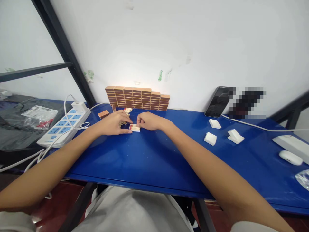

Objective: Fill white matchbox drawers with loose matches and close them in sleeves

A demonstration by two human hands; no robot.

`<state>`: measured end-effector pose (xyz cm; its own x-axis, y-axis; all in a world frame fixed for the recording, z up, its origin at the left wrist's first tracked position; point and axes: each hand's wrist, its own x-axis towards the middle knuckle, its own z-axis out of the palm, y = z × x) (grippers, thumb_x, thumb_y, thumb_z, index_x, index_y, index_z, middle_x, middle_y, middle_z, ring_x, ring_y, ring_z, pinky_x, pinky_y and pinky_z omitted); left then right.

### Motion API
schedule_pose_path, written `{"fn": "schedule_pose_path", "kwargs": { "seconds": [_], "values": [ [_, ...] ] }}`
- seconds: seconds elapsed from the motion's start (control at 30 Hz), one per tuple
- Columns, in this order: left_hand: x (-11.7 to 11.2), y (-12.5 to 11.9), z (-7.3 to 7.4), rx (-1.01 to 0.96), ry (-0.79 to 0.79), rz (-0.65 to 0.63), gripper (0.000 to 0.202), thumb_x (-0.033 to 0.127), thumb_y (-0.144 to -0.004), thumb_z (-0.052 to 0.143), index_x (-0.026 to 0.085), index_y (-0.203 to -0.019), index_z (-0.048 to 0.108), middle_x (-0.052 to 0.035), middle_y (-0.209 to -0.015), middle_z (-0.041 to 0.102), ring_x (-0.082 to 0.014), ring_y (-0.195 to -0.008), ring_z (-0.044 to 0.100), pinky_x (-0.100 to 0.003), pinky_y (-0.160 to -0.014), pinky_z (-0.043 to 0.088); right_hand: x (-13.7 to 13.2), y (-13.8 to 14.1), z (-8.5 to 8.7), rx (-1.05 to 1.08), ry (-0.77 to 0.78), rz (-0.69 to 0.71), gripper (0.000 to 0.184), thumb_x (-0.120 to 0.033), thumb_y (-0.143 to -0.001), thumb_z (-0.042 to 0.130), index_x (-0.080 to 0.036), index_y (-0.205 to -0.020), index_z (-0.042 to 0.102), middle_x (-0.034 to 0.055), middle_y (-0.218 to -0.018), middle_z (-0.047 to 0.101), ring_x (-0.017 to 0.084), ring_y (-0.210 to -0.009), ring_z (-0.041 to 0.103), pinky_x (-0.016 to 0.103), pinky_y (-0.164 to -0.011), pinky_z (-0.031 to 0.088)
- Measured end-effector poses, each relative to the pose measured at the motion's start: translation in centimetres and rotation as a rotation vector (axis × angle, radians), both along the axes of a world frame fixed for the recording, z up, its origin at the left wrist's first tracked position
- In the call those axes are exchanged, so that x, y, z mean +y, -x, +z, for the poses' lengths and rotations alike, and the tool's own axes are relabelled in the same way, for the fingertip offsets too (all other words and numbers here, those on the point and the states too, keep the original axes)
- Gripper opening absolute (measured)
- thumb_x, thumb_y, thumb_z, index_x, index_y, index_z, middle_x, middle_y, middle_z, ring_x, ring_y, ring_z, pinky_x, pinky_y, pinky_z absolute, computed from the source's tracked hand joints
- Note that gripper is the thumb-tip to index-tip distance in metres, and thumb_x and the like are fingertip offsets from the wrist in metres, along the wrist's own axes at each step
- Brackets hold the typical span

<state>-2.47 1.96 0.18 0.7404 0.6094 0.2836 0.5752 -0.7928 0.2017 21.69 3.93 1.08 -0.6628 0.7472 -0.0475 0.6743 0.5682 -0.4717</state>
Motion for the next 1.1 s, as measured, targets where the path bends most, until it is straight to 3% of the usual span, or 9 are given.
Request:
{"fn": "schedule_pose_path", "kwargs": {
  "seconds": [0.2,0.6,0.73,0.93,1.1],
  "values": [
    [-0.38,-0.33,0.54,-0.079,0.045,-0.057,0.019,0.038,-0.094,0.068,0.024,-0.098,0.081,-0.0057,-0.104,0.080,-0.0230,-0.098,0.070,-0.038,-0.094,0.051,-0.12,0.04,0.14,0.022,-0.018,0.013,0.015,-0.032,-0.093,0.068,-0.017,-0.096,0.069,0.0046,-0.089,0.073,0.014,-0.071,0.060,0.024,-0.063,0.041],
    [-0.49,-0.58,0.53,-0.113,0.076,-0.080,0.014,0.028,-0.093,0.068,0.023,-0.092,0.081,-0.0046,-0.101,0.080,-0.0210,-0.095,0.071,-0.036,-0.091,0.053,-0.35,0.12,0.24,0.010,-0.016,0.020,0.014,-0.028,-0.096,0.063,-0.016,-0.094,0.070,0.0055,-0.089,0.074,0.014,-0.074,0.062,0.024,-0.065,0.041],
    [-0.48,-0.64,0.52,-0.125,0.090,-0.089,0.014,0.028,-0.093,0.068,0.023,-0.090,0.080,-0.0052,-0.102,0.080,-0.0212,-0.095,0.071,-0.035,-0.090,0.054,-0.15,0.03,0.08,-0.002,-0.004,0.011,0.009,-0.022,-0.094,0.065,-0.017,-0.095,0.071,0.0049,-0.090,0.075,0.014,-0.074,0.062,0.023,-0.065,0.041],
    [-0.62,-0.72,0.57,-0.156,0.097,-0.111,0.017,0.035,-0.095,0.068,0.025,-0.093,0.082,-0.0049,-0.102,0.080,-0.0209,-0.094,0.072,-0.035,-0.089,0.054,-0.26,0.10,-0.09,0.017,-0.032,0.018,0.019,-0.035,-0.096,0.065,-0.017,-0.094,0.070,0.0049,-0.088,0.074,0.014,-0.072,0.061,0.025,-0.064,0.041],
    [-0.69,-0.76,0.58,-0.163,0.118,-0.124,0.020,0.040,-0.095,0.070,0.025,-0.092,0.083,-0.0064,-0.103,0.080,-0.0214,-0.096,0.072,-0.035,-0.090,0.054,-0.38,0.17,-0.08,0.004,-0.006,0.022,0.016,-0.033,-0.094,0.067,-0.017,-0.096,0.071,0.0055,-0.091,0.075,0.015,-0.074,0.063,0.024,-0.064,0.042]
  ]
}}
